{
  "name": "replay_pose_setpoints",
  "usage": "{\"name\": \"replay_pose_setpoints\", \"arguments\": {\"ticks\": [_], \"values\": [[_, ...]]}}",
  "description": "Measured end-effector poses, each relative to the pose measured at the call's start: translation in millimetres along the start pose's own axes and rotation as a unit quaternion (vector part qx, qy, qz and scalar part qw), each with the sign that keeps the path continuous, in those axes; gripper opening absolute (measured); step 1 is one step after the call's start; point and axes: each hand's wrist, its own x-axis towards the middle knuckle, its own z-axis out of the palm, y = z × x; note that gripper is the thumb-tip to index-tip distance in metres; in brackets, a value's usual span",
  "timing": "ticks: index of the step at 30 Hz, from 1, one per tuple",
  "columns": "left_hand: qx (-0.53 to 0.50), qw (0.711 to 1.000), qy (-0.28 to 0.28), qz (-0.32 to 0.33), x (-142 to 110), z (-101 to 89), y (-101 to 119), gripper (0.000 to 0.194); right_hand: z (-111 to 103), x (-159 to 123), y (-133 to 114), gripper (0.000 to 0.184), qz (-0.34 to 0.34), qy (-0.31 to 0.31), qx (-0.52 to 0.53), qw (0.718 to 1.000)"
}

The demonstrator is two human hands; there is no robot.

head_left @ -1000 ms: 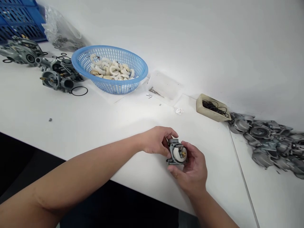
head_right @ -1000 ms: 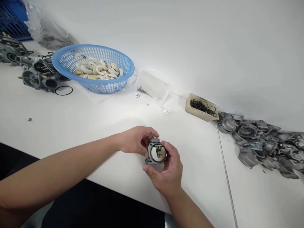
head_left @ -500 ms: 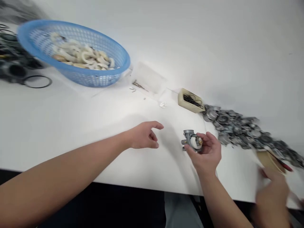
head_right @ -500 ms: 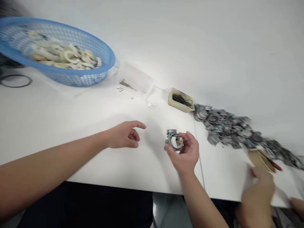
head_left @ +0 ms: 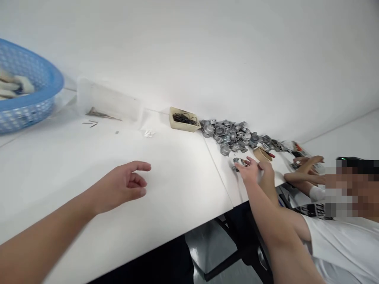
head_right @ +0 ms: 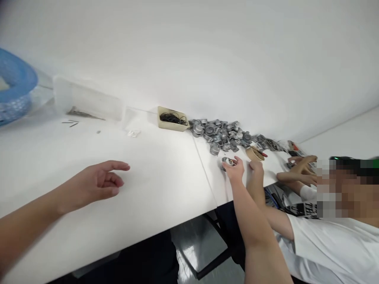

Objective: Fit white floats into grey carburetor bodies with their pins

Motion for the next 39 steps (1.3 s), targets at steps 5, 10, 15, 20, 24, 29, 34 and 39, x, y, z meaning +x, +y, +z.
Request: {"name": "replay_pose_setpoints", "arguments": {"ticks": [5, 10, 15, 20, 24, 29, 34, 39], "values": [[-0.011, 0.998, 0.067, 0.01, 5, 6.1, -9, 0.068, 4, -3, 3, 0.036, -0.016, -0.03, -0.023, 0.999], [-0.006, 0.997, 0.079, 0.016, 7, 10.2, -15, 0.072, 8, -6, -4, 0.041, -0.055, -0.042, -0.061, 0.996], [0.009, 0.998, 0.067, 0.021, 5, 9.3, -10, 0.068, 15, -7, -9, 0.07, -0.097, -0.073, -0.1, 0.988], [0.001, 1.0, 0.026, 0.013, 1, 6.0, -4, 0.065, 25, -8, -11, 0.068, -0.138, -0.095, -0.141, 0.976], [-0.006, 0.999, 0.037, 0.017, 1, 5.3, -5, 0.065, 30, -11, -7, 0.068, -0.167, -0.082, -0.163, 0.969], [-0.007, 1.0, 0.002, 0.011, 0, 2.0, -1, 0.062, 31, -22, -1, 0.076, -0.228, -0.052, -0.168, 0.958], [-0.003, 1.0, 0.011, 0.021, -1, 3.4, 0, 0.062, 25, -46, -7, 0.078, -0.273, 0.012, -0.149, 0.95], [0.016, 0.993, 0.104, 0.046, 4, 9.6, -11, 0.063, 33, -80, -49, 0.064, -0.341, 0.002, -0.113, 0.933]]}}
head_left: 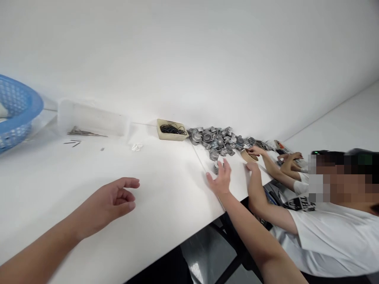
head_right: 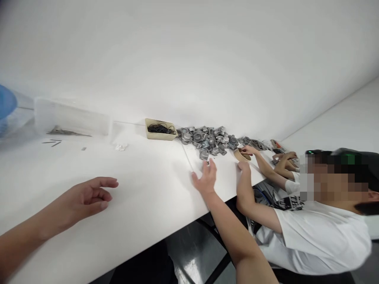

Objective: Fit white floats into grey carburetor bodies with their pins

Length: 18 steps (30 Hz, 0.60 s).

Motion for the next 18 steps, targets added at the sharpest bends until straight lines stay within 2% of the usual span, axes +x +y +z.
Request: {"name": "replay_pose_setpoints", "arguments": {"ticks": [2, 6, 8, 10, 12, 15, 18], "values": [[0.001, 1.0, 0.024, 0.005, 4, -1.4, -4, 0.06, 2, 5, -36, 0.059, -0.047, -0.032, 0.031, 0.998], [0.017, 0.998, 0.049, -0.02, 14, -10.8, -5, 0.051, 15, 14, -126, 0.052, -0.12, -0.125, 0.09, 0.981], [0.037, 0.991, 0.123, -0.043, 16, -15.1, 2, 0.043, 28, 15, -170, 0.053, -0.143, -0.172, 0.118, 0.968], [0.044, 0.973, 0.222, -0.051, 10, -17.5, 16, 0.034, 39, 12, -210, 0.055, -0.158, -0.213, 0.153, 0.952], [-0.011, 0.962, 0.274, 0.01, 1, -17.0, 30, 0.023, 44, 5, -244, 0.054, -0.178, -0.248, 0.199, 0.931], [0.009, 0.944, 0.327, 0.046, -4, -17.3, 36, 0.011, 48, -5, -273, 0.041, -0.231, -0.282, 0.276, 0.889], [0.048, 0.937, 0.344, 0.044, 3, -27.2, 23, 0.014, 63, -10, -278, 0.038, -0.284, -0.289, 0.334, 0.851]]}}
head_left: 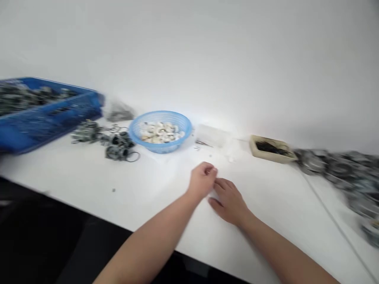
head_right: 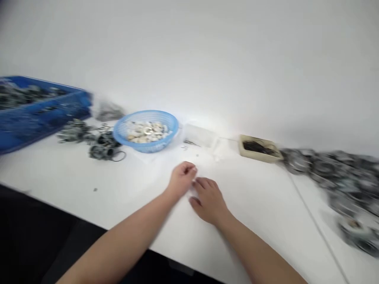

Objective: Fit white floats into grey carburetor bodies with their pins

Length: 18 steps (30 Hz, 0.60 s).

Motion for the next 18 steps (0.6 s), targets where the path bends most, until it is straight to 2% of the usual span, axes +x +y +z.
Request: {"name": "replay_pose_setpoints", "arguments": {"ticks": [4, 7, 10, 13, 16, 18], "values": [[0.045, 0.999, -0.016, 0.017, 2, -7.7, -6, 0.015, 7, -6, 15, 0.041, -0.03, -0.03, -0.068, 0.997], [0.094, 0.994, -0.013, 0.047, 4, -31.6, 5, 0.017, 8, -13, 21, 0.038, -0.049, -0.002, -0.094, 0.994], [0.177, 0.981, 0.039, 0.069, 26, -85.0, 23, 0.018, 10, -13, 26, 0.039, -0.079, 0.025, -0.105, 0.991], [0.283, 0.954, 0.09, 0.045, 69, -151.3, 44, 0.022, 15, -12, 32, 0.04, -0.092, 0.043, -0.111, 0.989], [0.383, 0.921, 0.072, -0.009, 116, -198.2, 55, 0.019, 24, -11, 39, 0.04, -0.095, 0.058, -0.118, 0.987], [0.438, 0.897, 0.038, -0.048, 140, -210.8, 53, 0.025, 29, -11, 44, 0.041, -0.097, 0.073, -0.12, 0.985]]}}
